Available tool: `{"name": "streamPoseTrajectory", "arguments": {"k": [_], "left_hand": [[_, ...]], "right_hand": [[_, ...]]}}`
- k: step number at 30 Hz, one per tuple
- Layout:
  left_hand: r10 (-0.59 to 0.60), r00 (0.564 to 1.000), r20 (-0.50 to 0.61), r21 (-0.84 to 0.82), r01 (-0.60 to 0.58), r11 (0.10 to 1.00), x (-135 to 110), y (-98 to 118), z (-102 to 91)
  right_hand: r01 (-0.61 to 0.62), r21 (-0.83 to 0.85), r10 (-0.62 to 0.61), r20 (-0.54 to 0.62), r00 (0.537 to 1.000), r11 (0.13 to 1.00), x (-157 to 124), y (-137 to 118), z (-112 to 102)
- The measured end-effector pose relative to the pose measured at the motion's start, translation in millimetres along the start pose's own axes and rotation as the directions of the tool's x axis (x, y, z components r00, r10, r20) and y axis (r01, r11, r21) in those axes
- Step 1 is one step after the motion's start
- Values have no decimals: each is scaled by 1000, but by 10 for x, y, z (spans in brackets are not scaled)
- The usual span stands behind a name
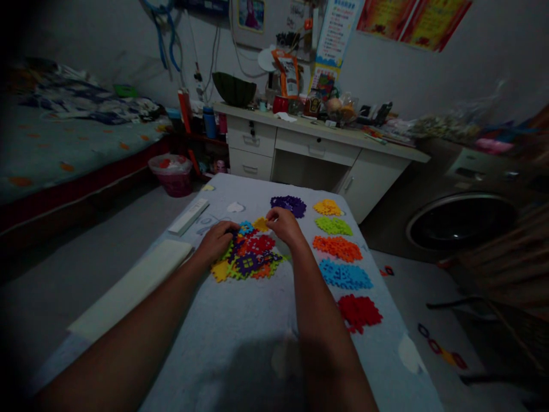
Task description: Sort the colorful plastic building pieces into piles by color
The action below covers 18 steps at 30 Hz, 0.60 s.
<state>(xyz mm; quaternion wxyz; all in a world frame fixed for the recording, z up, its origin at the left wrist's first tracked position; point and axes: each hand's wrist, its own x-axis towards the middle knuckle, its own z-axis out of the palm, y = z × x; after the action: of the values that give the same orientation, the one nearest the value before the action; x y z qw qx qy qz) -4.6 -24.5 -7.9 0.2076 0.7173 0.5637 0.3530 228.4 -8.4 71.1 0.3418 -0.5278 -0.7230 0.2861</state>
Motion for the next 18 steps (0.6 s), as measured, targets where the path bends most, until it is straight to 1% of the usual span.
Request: {"name": "streamPoseTrajectory", "arguments": {"k": [3,5,8,11,13,15,18], "left_hand": [[7,1000,1,-6,-7,1000,5,-9,7],[10,1000,-1,-8,-10,1000,4,-11,10],[9,1000,-7,-14,-9,1000,0,-9,8],[14,1000,-4,-4,-14,1000,-2,-5,1],[16,1000,2,5,-16,1000,-1,-1,-4],[17,1000,2,7,-17,1000,0,5,-7],[6,1000,1,14,-6,1000,-2,19,-13]], "right_hand": [[-45,11,46,-132,990,999,90,116,-193],[-71,-3,68,-255,965,997,186,247,-366],[-133,-55,96,-440,893,990,347,489,-687],[-247,-121,136,-571,810,961,467,737,-1025],[-316,-178,139,-628,766,932,514,893,-1211],[-389,-229,150,-662,734,892,546,1043,-1343],[-495,-284,185,-688,702,821,587,1244,-1434]]}}
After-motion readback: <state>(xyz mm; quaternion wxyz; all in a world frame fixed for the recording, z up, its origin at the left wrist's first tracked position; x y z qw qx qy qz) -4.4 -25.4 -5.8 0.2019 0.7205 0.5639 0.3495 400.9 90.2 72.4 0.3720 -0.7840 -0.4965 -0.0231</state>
